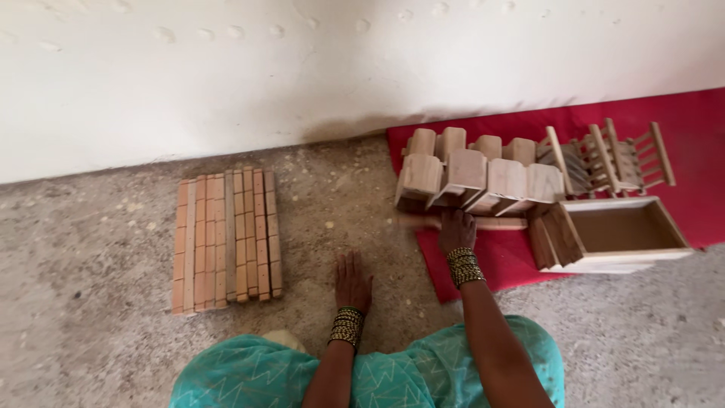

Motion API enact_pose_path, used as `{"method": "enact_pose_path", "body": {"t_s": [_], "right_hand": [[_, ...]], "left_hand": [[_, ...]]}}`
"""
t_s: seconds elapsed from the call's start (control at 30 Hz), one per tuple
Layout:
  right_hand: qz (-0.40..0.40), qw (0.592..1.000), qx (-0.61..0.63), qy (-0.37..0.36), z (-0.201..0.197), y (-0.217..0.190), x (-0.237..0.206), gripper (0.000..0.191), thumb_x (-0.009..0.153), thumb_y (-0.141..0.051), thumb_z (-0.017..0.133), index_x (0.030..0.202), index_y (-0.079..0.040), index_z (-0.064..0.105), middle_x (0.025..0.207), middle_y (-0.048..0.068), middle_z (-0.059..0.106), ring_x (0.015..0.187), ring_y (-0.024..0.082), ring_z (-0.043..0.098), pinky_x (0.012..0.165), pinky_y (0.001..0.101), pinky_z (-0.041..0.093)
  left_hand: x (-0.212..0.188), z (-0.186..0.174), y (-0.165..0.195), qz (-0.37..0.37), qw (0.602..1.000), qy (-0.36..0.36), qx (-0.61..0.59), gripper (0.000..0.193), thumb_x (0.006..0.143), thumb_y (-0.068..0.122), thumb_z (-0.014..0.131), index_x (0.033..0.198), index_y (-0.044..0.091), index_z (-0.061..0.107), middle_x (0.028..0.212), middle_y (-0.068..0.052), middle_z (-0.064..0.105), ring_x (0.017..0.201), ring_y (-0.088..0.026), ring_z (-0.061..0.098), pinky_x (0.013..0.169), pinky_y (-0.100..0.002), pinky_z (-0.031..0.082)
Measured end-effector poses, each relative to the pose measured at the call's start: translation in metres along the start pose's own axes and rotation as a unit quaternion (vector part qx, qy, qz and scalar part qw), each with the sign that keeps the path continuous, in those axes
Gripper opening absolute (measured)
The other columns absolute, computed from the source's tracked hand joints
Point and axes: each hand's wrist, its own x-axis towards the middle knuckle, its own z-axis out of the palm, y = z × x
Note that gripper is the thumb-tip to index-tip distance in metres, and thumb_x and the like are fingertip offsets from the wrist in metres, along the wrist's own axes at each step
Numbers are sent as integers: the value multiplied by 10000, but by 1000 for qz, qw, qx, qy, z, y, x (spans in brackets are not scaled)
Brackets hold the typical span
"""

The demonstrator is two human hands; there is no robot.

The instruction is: The person sits on the floor and assembles small wooden toy parts. They first align and join thin wooden sticks into a flat panel, then pick up larger wooden toy pieces and fit them together, placing finished assemblies on the floor beside them.

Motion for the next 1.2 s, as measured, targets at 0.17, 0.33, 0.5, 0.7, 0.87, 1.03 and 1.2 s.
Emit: {"method": "enact_pose_path", "body": {"t_s": [0.17,0.33,0.5,0.7,0.87,1.03,1.2], "right_hand": [[-112,992,17,-56,3,-11,-8,566,781,-472,704,1177,-74,633,1205,192,558,1163,374,497,947,518,442],[-318,939,83,-96,0,-56,-28,191,984,-277,591,1041,-111,665,1138,164,592,1107,323,558,973,460,484],[-284,883,356,115,-16,-118,-85,258,971,-106,602,1203,2,565,1105,220,578,942,390,610,799,471,554],[-214,851,412,245,-48,-129,-118,337,942,-111,651,1255,-13,574,1012,200,620,901,389,649,711,461,554],[-239,857,393,230,-26,-116,-128,206,932,-107,681,1104,-58,579,911,160,629,782,375,660,640,471,548],[-256,883,344,189,-16,-92,-129,256,871,-128,751,1013,-47,554,839,150,612,655,350,643,521,463,526],[-289,877,346,167,-23,-101,-135,275,846,-152,764,952,-72,523,823,134,609,663,340,643,518,446,523]], "left_hand": [[1,0,3,-7,999,4,-52,710,1037,414,543,1573,31,278,1617,-165,312,1506,-359,258,1264,-481,176],[19,-9,14,-112,906,61,-403,745,983,437,685,1485,-29,393,1433,-224,535,1319,-350,535,1104,-467,458],[28,-34,-9,-129,760,59,-634,596,1047,482,593,1349,-30,624,1137,-220,674,966,-334,649,798,-457,548],[-4,-42,0,48,756,85,-648,604,1034,474,548,1434,25,495,1382,-119,597,1259,-256,592,1030,-373,495],[-3,-62,6,57,627,132,-765,586,1055,457,515,1433,12,564,1424,-137,635,1322,-265,594,1135,-375,455],[-2,-114,-56,-6,533,274,-800,364,1099,430,547,1174,86,638,1097,-128,744,1018,-225,704,894,-352,565],[0,-117,-103,-3,436,275,-857,318,1052,431,525,1160,149,625,906,-59,706,843,-185,686,760,-363,589]]}}
